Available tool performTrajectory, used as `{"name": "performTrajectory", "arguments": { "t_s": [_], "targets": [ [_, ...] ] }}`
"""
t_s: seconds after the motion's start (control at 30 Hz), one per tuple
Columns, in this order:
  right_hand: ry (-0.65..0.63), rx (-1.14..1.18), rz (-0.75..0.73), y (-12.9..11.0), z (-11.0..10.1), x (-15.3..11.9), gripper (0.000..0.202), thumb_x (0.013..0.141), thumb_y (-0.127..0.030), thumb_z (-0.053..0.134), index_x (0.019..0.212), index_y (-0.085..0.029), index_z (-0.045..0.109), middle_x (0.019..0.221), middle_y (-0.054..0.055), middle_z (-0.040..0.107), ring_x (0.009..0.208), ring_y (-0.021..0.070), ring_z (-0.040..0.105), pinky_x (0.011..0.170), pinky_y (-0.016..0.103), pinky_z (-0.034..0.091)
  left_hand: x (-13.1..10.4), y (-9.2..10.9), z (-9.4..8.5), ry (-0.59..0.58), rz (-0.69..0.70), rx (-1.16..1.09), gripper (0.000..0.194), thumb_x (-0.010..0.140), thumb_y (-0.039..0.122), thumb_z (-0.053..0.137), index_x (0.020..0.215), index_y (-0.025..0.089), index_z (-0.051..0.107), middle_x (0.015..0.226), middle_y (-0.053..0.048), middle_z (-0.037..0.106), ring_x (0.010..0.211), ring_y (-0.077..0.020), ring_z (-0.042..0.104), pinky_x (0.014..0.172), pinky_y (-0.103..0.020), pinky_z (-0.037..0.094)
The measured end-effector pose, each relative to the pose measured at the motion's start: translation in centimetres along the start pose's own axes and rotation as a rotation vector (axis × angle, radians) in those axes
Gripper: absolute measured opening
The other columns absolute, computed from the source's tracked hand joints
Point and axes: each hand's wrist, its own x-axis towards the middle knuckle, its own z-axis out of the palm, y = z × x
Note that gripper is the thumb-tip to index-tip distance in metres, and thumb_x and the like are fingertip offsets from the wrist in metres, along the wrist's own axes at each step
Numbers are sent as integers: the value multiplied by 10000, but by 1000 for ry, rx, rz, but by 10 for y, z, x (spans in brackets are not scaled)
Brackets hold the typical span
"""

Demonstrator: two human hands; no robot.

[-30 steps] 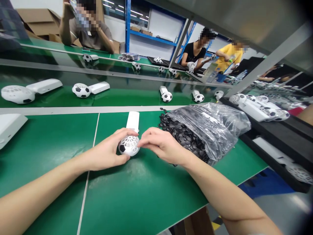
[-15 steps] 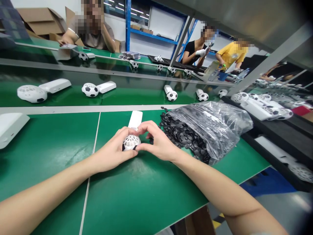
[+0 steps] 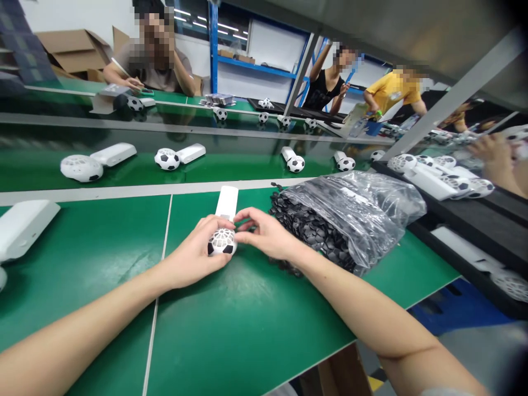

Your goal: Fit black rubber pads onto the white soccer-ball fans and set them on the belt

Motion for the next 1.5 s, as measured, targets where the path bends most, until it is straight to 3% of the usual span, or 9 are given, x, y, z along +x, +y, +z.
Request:
{"name": "performTrajectory", "arguments": {
  "t_s": [0.13,0.23,0.33,0.47,0.67,0.83,1.07,1.27,1.5],
  "targets": [
    [7,-600,156,0,-23,-1,157,774,-269,655,907,-189,634,893,44,607,824,180,565,714,297,437,2,-5,-4,-10,-68,17,399,729,324,606,1078,239,434,1135,-40,462,1057,-236,459,934,-420,359],
    [-66,-721,223,-1,-26,-4,110,804,-200,604,895,-202,666,907,44,631,815,179,582,704,276,432,2,-11,-5,-40,-3,38,411,727,312,607,1094,256,431,1186,-33,434,1117,-228,426,975,-407,329],
    [-82,-682,178,-2,-24,-5,132,831,-150,557,851,-190,682,895,35,659,833,178,600,768,282,438,3,-13,-8,-22,-10,49,491,697,326,631,1135,258,420,1218,-38,383,1153,-233,399,998,-391,322],
    [-16,-547,105,-4,-25,-5,196,824,-75,535,943,-168,659,964,43,667,875,169,615,813,282,452,3,-11,-19,-78,-119,48,504,663,343,649,1122,253,460,1144,-23,416,1006,-218,499,887,-352,418],
    [-15,-76,85,-11,-17,-11,101,801,-99,587,871,-166,616,730,-6,652,653,114,621,620,214,492,7,-17,-42,-268,-129,-68,555,691,262,621,1210,278,426,1147,-21,491,944,-196,541,787,-304,449],
    [9,-172,-291,-6,-3,-11,116,823,-94,576,855,-169,658,845,26,643,817,130,584,775,256,469,7,-18,-42,-315,-123,-115,579,686,219,586,1235,278,411,1143,-19,527,903,-185,562,713,-265,463],
    [1,-343,-619,-1,13,-6,174,890,-107,452,912,-165,613,889,53,637,838,150,573,764,278,474,1,-2,-18,-53,-166,136,569,654,441,654,1151,242,460,1155,-41,509,1010,-246,516,849,-361,430],
    [60,-255,-500,-4,19,-3,89,817,-75,567,823,-163,553,795,17,617,738,133,562,710,246,465,1,-5,-7,70,-120,157,413,688,374,604,1064,232,510,1067,-23,544,957,-221,531,818,-342,431],
    [67,-137,-443,0,21,3,142,753,-150,687,779,-167,548,737,-14,593,669,110,544,642,218,447,1,-4,-5,77,-97,125,378,648,253,570,1021,228,519,1048,-11,548,955,-205,529,826,-328,426]
  ]
}}
